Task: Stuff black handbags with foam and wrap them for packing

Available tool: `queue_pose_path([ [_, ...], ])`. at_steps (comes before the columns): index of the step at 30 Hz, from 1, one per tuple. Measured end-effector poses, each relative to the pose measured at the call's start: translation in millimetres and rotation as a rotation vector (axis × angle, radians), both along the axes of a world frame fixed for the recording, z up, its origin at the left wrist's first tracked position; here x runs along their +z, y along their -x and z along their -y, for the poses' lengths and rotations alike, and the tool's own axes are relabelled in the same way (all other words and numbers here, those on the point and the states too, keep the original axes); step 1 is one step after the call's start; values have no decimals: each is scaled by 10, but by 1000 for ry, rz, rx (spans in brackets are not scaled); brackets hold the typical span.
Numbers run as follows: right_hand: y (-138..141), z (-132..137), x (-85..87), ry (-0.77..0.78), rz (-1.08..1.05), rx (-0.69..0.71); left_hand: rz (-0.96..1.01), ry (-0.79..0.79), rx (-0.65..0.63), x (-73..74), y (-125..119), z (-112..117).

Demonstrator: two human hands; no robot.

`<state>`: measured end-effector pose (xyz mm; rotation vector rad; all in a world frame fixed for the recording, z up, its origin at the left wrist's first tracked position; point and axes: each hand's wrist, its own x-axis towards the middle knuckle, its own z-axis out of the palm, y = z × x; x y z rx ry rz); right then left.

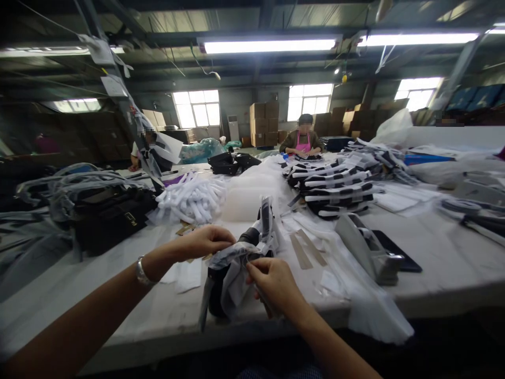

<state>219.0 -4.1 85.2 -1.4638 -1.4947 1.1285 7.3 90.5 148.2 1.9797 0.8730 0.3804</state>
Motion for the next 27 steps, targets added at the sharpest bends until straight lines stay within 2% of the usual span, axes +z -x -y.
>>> queue_pose_path([
  [5, 195, -91, -6, -25, -116, -54, -42, 40, -47, -13, -56, -76],
  [10, 263, -77, -31, -45, -199, -62, -33, 16, -1, -51, -112, -78],
  [18, 235, -89, -16, -153, -113, -15, 54, 85, 156, -137, -164, 18],
  [23, 216, -78, 9, -111, -161, 11, 138, 61, 256, -223, -90, 69],
  [27, 215, -25, 54, 3, -308, 63, 212, -35, 308, -248, 72, 130],
])
